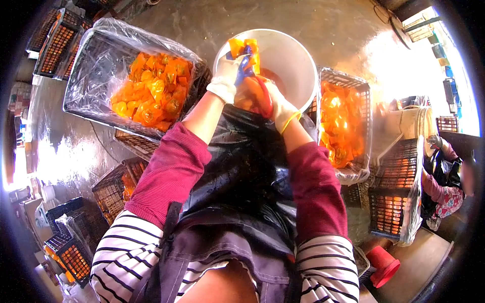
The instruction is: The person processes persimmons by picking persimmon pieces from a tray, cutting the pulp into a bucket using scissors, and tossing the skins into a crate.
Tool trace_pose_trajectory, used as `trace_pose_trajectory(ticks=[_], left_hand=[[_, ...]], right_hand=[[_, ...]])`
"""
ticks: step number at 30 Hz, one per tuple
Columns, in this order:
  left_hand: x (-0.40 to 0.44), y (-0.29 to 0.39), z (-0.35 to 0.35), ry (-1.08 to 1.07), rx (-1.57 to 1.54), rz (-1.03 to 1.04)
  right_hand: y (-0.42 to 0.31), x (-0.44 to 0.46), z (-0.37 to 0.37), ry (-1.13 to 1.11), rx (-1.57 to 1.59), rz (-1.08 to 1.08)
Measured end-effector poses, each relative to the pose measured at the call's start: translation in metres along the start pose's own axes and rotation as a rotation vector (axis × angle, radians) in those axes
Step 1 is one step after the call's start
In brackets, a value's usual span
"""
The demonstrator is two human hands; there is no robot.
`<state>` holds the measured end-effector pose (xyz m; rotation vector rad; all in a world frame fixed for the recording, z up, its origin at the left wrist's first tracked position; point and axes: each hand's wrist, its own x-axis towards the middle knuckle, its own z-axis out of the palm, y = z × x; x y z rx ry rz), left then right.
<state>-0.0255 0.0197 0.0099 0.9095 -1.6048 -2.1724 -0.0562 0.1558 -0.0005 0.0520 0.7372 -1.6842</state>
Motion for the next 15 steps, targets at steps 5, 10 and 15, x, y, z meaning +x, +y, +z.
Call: trace_pose_trajectory(ticks=[5,10,15], left_hand=[[0.016,-0.005,-0.004,-0.150,-0.234,-0.238],[0.013,-0.005,-0.005,-0.408,-0.203,-0.118],[-0.004,0.011,-0.010,-0.382,0.084,0.231]], right_hand=[[-0.007,-0.011,0.017,0.065,-0.324,-0.090],[0.008,0.007,0.000,0.116,-0.180,-0.088],[-0.003,-0.019,0.036,-0.034,-0.136,-0.037]])
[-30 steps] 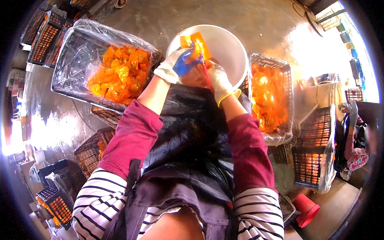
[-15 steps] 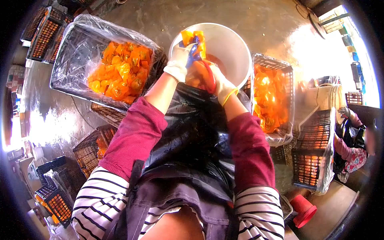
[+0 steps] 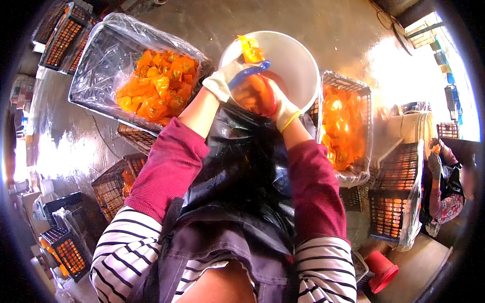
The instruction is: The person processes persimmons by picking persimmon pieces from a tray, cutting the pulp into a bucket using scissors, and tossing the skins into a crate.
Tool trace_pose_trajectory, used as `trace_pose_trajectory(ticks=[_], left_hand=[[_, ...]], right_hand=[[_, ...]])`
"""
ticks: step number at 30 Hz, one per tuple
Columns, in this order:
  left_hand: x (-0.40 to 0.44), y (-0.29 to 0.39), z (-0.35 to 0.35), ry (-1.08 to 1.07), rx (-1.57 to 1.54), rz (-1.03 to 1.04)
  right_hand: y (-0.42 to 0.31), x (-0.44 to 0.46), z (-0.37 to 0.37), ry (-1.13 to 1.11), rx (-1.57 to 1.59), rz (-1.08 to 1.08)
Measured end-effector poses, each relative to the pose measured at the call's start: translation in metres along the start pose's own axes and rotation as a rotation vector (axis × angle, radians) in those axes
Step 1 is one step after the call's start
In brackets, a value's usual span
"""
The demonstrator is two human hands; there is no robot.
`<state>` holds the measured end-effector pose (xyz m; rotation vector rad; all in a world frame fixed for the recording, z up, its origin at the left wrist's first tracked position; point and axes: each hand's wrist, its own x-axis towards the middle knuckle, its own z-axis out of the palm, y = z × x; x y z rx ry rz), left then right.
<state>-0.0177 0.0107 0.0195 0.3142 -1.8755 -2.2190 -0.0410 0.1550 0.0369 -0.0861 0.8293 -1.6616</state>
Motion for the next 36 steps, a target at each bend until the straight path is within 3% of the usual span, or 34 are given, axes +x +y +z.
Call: trace_pose_trajectory(ticks=[1,2,3,5,7,8,9,10,13,14,15,17,18,20,21,23,24,25,27,29,30,31,33,36], left_hand=[[-0.017,0.020,0.001,-0.033,0.020,0.083],[-0.015,0.012,-0.011,-0.046,-0.349,-0.090],[-0.016,0.010,-0.026,0.166,-0.458,-0.198],[-0.038,0.029,-0.049,0.344,-0.533,-0.208],[-0.061,0.019,-0.089,0.267,0.471,0.151],[-0.067,0.003,-0.117,0.217,0.598,0.263],[-0.078,0.014,-0.117,0.225,0.396,0.188],[-0.090,0.026,-0.115,0.248,0.191,0.120],[-0.113,0.025,-0.151,0.473,-0.165,-0.065],[-0.125,0.020,-0.164,0.493,-0.151,-0.003],[-0.136,0.020,-0.174,0.536,-0.125,0.002],[-0.156,0.019,-0.200,0.636,-0.071,-0.002],[-0.161,0.016,-0.212,0.704,-0.005,0.042],[-0.165,0.041,-0.211,0.873,0.357,-0.139],[-0.162,0.044,-0.221,0.895,0.550,-0.237],[-0.151,0.036,-0.242,0.838,0.942,-0.201],[-0.144,0.048,-0.226,0.817,1.142,-0.317],[-0.134,0.042,-0.225,0.709,1.188,-0.246],[-0.106,0.031,-0.221,0.577,1.652,-0.333],[-0.083,0.023,-0.218,0.385,1.914,-0.337],[-0.072,0.007,-0.218,0.310,1.971,-0.394],[-0.065,-0.002,-0.219,0.103,1.763,-0.595],[-0.061,-0.019,-0.210,-0.158,1.907,-0.787],[-0.056,-0.033,-0.220,-0.199,1.861,-0.696]], right_hand=[[0.001,-0.002,-0.003,-0.057,-0.085,-0.124],[0.001,-0.004,-0.006,-0.104,-0.164,-0.252],[-0.010,-0.003,-0.018,0.002,-0.213,-0.311],[-0.017,-0.028,0.021,0.128,0.096,-0.378],[-0.013,-0.019,-0.007,0.026,0.085,-0.287],[-0.015,-0.020,-0.009,-0.005,0.074,-0.248],[-0.017,-0.020,-0.009,-0.036,0.062,-0.202],[-0.010,-0.021,0.005,0.063,0.012,-0.354],[-0.011,-0.016,-0.008,-0.066,0.144,-0.145],[-0.011,-0.007,-0.026,-0.162,0.134,-0.126],[-0.004,-0.017,0.002,0.069,-0.030,-0.455],[-0.017,-0.021,-0.008,-0.004,-0.032,-0.370],[-0.020,-0.023,-0.013,0.041,-0.010,-0.452],[-0.025,-0.026,-0.022,0.134,0.022,-0.616],[-0.029,-0.025,-0.051,0.039,0.151,-0.681],[-0.035,-0.023,-0.106,-0.245,0.292,-0.771],[-0.038,-0.028,-0.110,-0.369,0.332,-0.735],[-0.039,-0.033,-0.111,-0.491,0.366,-0.699],[-0.038,-0.030,-0.113,-0.517,0.362,-0.687],[-0.038,-0.029,-0.114,-0.490,0.344,-0.664],[-0.037,-0.029,-0.111,-0.453,0.330,-0.649],[-0.037,-0.026,-0.111,-0.417,0.318,-0.633],[-0.046,-0.016,-0.118,-0.409,0.205,-0.575],[-0.041,-0.010,-0.121,-0.297,0.180,-0.593]])
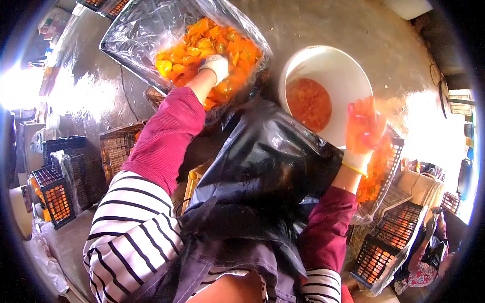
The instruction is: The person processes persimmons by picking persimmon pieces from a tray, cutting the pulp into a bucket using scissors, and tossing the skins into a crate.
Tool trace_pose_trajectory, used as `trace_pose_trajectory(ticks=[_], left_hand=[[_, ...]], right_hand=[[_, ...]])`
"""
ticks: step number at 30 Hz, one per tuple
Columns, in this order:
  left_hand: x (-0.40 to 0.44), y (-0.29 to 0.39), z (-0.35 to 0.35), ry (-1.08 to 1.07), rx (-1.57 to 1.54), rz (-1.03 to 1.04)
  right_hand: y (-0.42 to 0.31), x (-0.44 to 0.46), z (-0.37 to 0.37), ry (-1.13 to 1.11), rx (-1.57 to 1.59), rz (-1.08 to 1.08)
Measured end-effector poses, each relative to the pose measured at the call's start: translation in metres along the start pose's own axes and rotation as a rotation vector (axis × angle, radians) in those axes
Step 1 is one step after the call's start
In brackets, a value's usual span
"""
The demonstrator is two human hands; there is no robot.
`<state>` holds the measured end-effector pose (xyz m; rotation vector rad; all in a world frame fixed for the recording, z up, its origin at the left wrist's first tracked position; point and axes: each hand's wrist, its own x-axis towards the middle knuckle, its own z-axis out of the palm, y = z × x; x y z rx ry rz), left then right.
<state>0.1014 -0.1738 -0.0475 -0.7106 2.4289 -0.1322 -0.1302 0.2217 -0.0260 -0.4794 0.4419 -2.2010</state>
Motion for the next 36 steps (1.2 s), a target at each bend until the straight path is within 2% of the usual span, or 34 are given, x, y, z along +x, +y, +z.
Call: trace_pose_trajectory(ticks=[2,3,4,5,7,9,11,12,13,14,15,17,18,20,21,23,24,26,27,29,30,33,34,36], left_hand=[[-0.007,-0.002,0.006,0.004,-0.023,0.045],[-0.010,-0.007,0.006,0.015,-0.032,0.066],[-0.004,-0.017,0.025,0.086,-0.205,0.028],[-0.008,-0.025,0.035,0.207,-0.312,0.041],[-0.017,-0.043,0.042,0.274,-0.925,-0.016],[-0.028,-0.064,0.037,0.175,-1.558,-0.219],[-0.066,-0.071,0.021,0.404,-2.327,-0.132],[-0.068,-0.066,0.019,0.507,-2.731,0.032],[-0.072,-0.056,0.007,0.501,-2.868,0.020],[-0.058,-0.054,0.011,0.454,-2.636,0.080],[-0.030,-0.049,0.025,0.404,-2.405,0.132],[-0.034,0.003,-0.015,0.546,-2.296,0.386],[-0.036,0.030,-0.037,0.615,-2.243,0.511],[-0.040,0.078,-0.076,0.471,-2.478,0.734],[-0.042,0.100,-0.089,0.412,-2.643,0.898],[-0.023,0.132,-0.088,0.253,-2.742,0.864],[-0.011,0.148,-0.076,0.487,-2.555,0.824],[-0.004,0.165,-0.073,0.573,-2.499,0.752],[-0.009,0.165,-0.079,0.439,-2.638,0.713],[-0.017,0.161,-0.081,0.162,-2.895,0.592],[-0.019,0.161,-0.081,0.182,-2.837,0.541],[-0.026,0.163,-0.087,0.264,-2.678,0.607],[-0.028,0.166,-0.091,0.390,-2.528,0.577],[-0.030,0.167,-0.096,0.453,-2.294,0.522]], right_hand=[[0.005,0.005,0.003,0.008,0.016,0.021],[0.017,0.012,0.042,0.309,-0.054,-0.066],[0.029,0.018,0.081,0.619,-0.143,-0.125],[0.026,0.015,0.080,0.569,-0.134,-0.105],[0.023,0.008,0.067,0.474,-0.113,-0.064],[0.014,0.002,0.034,-0.104,0.214,0.121],[0.013,0.000,0.023,-0.040,0.249,0.138],[0.019,0.002,0.038,0.148,0.103,0.064],[0.030,0.003,0.064,0.337,-0.045,-0.016],[0.034,0.001,0.080,0.532,-0.196,-0.100],[0.032,0.002,0.079,0.510,-0.273,-0.046],[0.035,0.006,0.056,0.486,-0.435,0.054],[0.036,0.004,0.041,0.427,-0.536,0.037],[0.037,0.000,0.009,0.317,-0.732,-0.014],[0.037,-0.004,0.017,0.337,-0.702,0.023],[0.037,-0.010,0.029,0.379,-0.698,0.070],[0.036,-0.016,0.036,0.424,-0.709,0.095],[0.037,-0.021,0.040,0.527,-0.719,0.165],[0.046,-0.018,0.023,0.568,-0.653,0.184],[0.050,-0.013,0.037,0.402,-0.938,0.324],[0.052,-0.007,0.042,0.304,-1.076,0.388],[0.070,0.003,0.017,0.097,-1.110,0.365],[0.071,0.005,0.029,0.107,-1.142,0.374],[0.070,0.009,0.058,0.135,-1.208,0.392]])
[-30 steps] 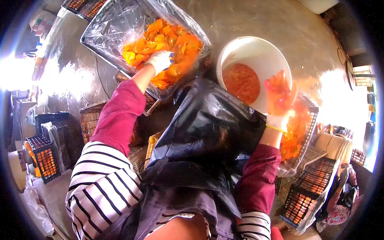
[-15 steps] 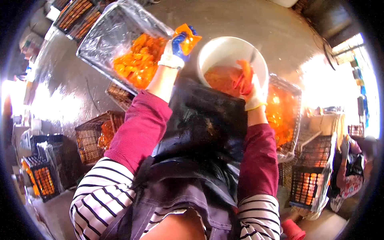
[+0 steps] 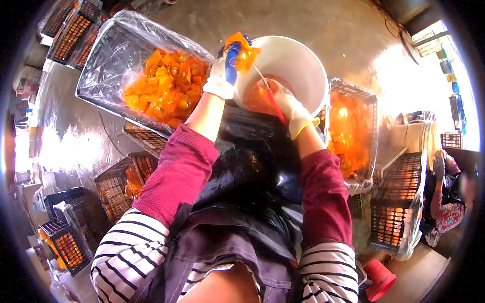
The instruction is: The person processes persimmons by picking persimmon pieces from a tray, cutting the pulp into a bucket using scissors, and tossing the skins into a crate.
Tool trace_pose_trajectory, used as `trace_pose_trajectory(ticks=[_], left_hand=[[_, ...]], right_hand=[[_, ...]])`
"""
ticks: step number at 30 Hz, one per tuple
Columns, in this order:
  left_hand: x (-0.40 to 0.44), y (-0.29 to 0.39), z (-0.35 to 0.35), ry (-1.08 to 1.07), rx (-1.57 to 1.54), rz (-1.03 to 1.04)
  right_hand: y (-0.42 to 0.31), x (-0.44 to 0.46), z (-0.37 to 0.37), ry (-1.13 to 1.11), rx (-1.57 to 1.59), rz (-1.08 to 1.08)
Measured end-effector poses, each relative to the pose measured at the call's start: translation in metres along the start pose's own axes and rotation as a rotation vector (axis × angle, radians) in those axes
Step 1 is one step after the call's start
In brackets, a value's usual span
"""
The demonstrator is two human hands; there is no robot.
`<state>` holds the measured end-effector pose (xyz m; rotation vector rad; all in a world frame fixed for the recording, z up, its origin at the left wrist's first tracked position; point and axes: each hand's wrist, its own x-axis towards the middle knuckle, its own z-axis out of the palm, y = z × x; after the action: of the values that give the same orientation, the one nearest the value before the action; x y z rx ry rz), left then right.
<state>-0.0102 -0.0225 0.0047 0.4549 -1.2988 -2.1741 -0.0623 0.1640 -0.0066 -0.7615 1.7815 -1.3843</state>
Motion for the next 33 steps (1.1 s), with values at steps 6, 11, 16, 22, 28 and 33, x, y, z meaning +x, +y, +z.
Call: trace_pose_trajectory(ticks=[6,11,16,22,28,33], left_hand=[[0.006,-0.006,0.009,-0.088,-0.277,-0.173],[-0.014,0.012,0.016,-0.064,0.096,-0.198],[-0.011,0.001,0.003,-0.251,0.473,-0.143],[-0.007,-0.023,-0.005,-0.280,0.279,-0.180],[0.000,-0.031,-0.011,-0.294,0.633,-0.267],[-0.006,-0.030,-0.003,-0.173,0.366,-0.173]], right_hand=[[-0.045,-0.015,0.001,0.051,0.018,0.293],[-0.026,-0.012,0.000,0.134,0.150,0.210],[-0.013,-0.005,0.004,0.186,-0.047,0.068],[-0.023,-0.014,0.003,0.257,-0.170,0.093],[-0.011,-0.009,0.002,0.256,-0.269,0.020],[-0.046,-0.023,0.009,0.269,-0.057,0.187]])
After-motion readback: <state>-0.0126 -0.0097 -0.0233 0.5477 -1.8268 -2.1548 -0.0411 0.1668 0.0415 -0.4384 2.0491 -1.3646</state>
